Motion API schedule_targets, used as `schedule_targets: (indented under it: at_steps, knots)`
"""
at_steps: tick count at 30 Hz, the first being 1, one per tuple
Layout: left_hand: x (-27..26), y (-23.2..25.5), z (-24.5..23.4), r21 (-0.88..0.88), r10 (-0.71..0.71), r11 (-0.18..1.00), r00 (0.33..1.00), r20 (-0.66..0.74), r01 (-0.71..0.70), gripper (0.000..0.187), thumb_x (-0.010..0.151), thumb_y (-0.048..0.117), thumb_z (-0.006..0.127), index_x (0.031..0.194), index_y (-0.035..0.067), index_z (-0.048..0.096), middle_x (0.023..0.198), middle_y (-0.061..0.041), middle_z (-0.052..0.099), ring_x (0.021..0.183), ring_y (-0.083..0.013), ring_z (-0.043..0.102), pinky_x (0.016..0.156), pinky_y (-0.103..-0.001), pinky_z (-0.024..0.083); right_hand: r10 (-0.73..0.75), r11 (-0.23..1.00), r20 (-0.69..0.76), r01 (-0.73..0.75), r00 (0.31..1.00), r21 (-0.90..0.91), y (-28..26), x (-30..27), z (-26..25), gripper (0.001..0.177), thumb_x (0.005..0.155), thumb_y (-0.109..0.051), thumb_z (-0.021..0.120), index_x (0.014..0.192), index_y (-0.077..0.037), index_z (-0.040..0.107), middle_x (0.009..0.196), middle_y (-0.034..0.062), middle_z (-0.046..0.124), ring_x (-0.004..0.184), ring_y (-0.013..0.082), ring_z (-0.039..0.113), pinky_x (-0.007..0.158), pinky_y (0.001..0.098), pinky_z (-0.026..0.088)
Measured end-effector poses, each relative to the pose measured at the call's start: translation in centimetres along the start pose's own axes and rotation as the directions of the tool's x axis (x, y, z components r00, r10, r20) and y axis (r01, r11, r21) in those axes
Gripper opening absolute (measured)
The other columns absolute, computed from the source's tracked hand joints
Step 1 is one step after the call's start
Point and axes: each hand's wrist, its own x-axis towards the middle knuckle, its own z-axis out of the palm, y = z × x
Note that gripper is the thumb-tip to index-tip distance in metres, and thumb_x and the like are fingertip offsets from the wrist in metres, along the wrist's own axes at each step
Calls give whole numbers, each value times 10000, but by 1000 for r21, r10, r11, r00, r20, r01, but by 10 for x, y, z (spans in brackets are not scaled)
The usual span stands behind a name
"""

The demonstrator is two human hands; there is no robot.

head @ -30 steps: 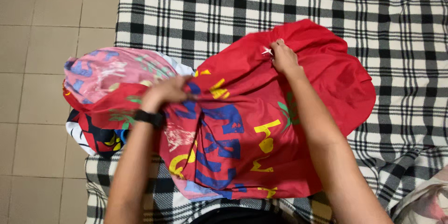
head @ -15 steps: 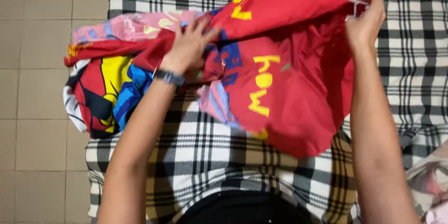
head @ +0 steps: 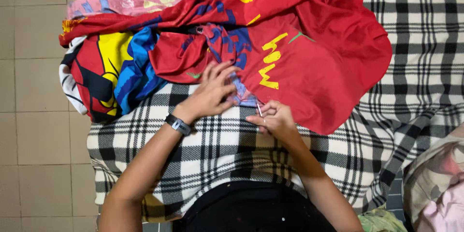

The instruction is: The person unfolds a red patterned fabric on a plaid bedsheet, then uses scissors to cut along the edge of the fabric. The person continues cutting the fabric in a straight line while holding it steady with the other hand.

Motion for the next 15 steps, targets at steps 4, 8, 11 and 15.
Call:
schedule_targets:
  at_steps: [4, 8, 11, 15]
  knots:
    - [-7, 29, 2, -351, -275, 856, 909, 312, 379, 233, 879, 236, 764, 951, 62, 627, 911, -77, 643, 899, -235, 651, 818, -376, 522, -42, 997, -7, 42, 999, 63, 22, -7, -1, 323, 786, -92, 878, 926, -33, 593, 633, 35, 622, 475, 74, 546, 406, 242, 408]
    - [-9, 68, 11, -590, -528, 623, 833, 169, 514, 285, 902, 250, 785, 1089, 53, 698, 850, -54, 676, 728, -157, 613, 646, -315, 495, -66, 974, -63, 78, 996, 211, 26, -14, -2, 301, 753, -46, 835, 876, -43, 560, 771, 9, 716, 476, 66, 552, 388, 233, 385]
    - [1, 92, 24, -724, -625, 432, 757, 189, 538, 315, 882, 228, 803, 1134, 46, 751, 970, -62, 729, 797, -110, 626, 631, -300, 484, -282, 957, -122, 270, 952, -103, 20, -22, 4, 236, 816, 14, 850, 928, -12, 643, 774, -2, 653, 627, 21, 544, 545, 191, 442]
    - [10, 117, 38, -783, -675, 372, 725, 140, 498, 226, 897, 143, 792, 1095, 35, 781, 1096, -87, 743, 937, -114, 708, 762, -269, 586, -319, 905, -213, 231, 923, -357, 14, -39, 14, 140, 851, 59, 757, 951, 7, 673, 762, 26, 654, 672, 29, 543, 574, 201, 452]
